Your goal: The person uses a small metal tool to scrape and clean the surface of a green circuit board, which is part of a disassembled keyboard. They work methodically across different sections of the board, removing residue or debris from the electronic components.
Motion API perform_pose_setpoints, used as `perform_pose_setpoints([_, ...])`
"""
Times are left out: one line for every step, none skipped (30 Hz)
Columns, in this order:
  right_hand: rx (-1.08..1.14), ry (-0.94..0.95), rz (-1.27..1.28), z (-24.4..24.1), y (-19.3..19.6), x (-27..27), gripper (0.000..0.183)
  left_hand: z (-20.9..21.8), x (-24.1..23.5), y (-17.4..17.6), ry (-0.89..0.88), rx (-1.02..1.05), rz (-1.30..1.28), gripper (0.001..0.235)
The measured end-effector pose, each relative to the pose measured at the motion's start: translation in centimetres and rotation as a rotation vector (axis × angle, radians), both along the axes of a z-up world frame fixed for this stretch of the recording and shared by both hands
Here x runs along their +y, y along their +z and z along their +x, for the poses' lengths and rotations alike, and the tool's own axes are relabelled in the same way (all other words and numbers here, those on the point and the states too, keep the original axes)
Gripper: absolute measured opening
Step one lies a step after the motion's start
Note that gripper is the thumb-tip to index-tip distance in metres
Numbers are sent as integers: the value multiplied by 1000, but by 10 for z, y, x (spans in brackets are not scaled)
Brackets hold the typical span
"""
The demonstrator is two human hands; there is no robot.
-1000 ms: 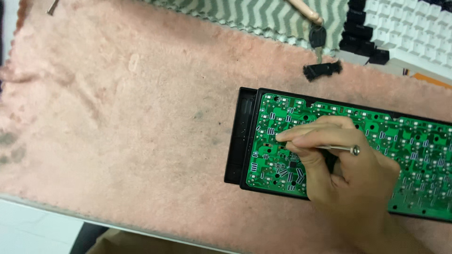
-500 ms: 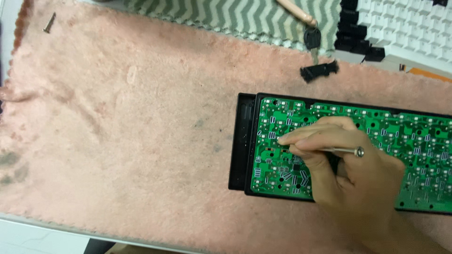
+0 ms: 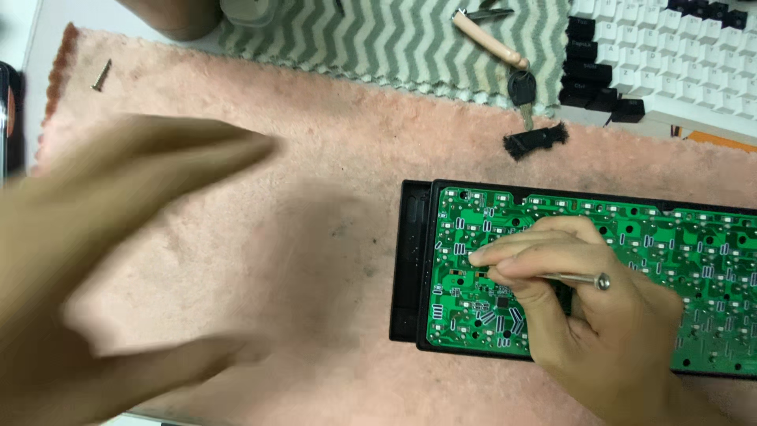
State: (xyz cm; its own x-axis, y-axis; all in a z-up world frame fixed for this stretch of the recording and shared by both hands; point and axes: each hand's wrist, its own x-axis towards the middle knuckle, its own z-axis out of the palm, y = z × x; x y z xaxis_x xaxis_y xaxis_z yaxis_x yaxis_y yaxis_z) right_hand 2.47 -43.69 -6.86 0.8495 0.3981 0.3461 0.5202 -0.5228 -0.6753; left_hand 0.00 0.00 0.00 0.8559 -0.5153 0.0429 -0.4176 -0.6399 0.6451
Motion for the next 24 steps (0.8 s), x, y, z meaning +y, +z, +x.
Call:
perform_pose_setpoints([-4,-7,-5,0,-1,0,12,14,-45,-6,1,-2,3,97])
perform_pose_setpoints([-5,-12,-13,-1,-1,0,13,20,-92,-10,4,-1,4,97])
perform_pose_setpoints([-3,-10,-14,-3,0,1,13,25,-100,-17,5,1,2,97])
perform_pose_setpoints([6,-21,-4,-3,1,2,14,29,-108,-24,-40,-27,-49,84])
perform_pose_setpoints([15,-33,7,-4,2,4,16,34,-116,-31,-86,-56,-100,71])
perform_pose_setpoints([17,-24,7,-4,2,3,16,40,-123,-34,-77,-54,-99,71])
perform_pose_setpoints([37,-26,0,-5,2,2,14,47,-130,-38,-86,-79,-178,53])
perform_pose_setpoints([57,-29,-9,-5,3,0,12,55,-137,-41,-98,-103,-258,37])
perform_pose_setpoints([61,-22,-10,-5,2,0,12,59,-141,-46,-90,-101,-258,37])
perform_pose_setpoints([63,-19,6,-5,0,-1,11,65,-145,-51,-106,-100,-314,35])
perform_pose_setpoints([66,-16,23,-4,-2,-3,10,71,-151,-56,-123,-99,-369,32])
perform_pose_setpoints([68,-17,21,-4,0,-1,10,74,-153,-60,-123,-97,-371,32])
perform_pose_setpoints([67,-26,6,-5,1,0,11,76,-157,-65,-133,-101,-391,32])
perform_pose_setpoints([67,-36,-11,-5,3,1,12,78,-160,-69,-145,-103,-411,32])
perform_pose_setpoints([70,-40,-14,-5,4,0,12,79,-162,-72,-147,-100,-415,32])
perform_pose_setpoints([66,-25,-44,-5,5,-1,11,79,-163,-74,-149,-94,-422,29])
perform_pose_setpoints([63,-11,-73,-5,5,-1,10,80,-165,-77,-151,-88,-429,26])
perform_pose_setpoints([68,-12,-76,-3,4,-5,10,78,-165,-80,-151,-84,-432,26])
perform_pose_setpoints([58,37,-105,-2,3,-10,7,77,-164,-82,-132,-82,-439,25])
perform_pose_setpoints([49,87,-133,-1,2,-13,6,76,-164,-84,-112,-81,-445,25])
perform_pose_setpoints([53,87,-135,-3,4,-13,6,75,-164,-85,-112,-77,-448,25])
perform_pose_setpoints([64,64,-166,-4,5,-12,8,74,-164,-86,-106,-86,-451,25])
perform_pose_setpoints([74,40,-197,-6,7,-12,10,74,-164,-87,-100,-96,-454,25])
perform_pose_setpoints([76,40,-198,-5,5,-17,10,73,-165,-87,-100,-94,-455,25])
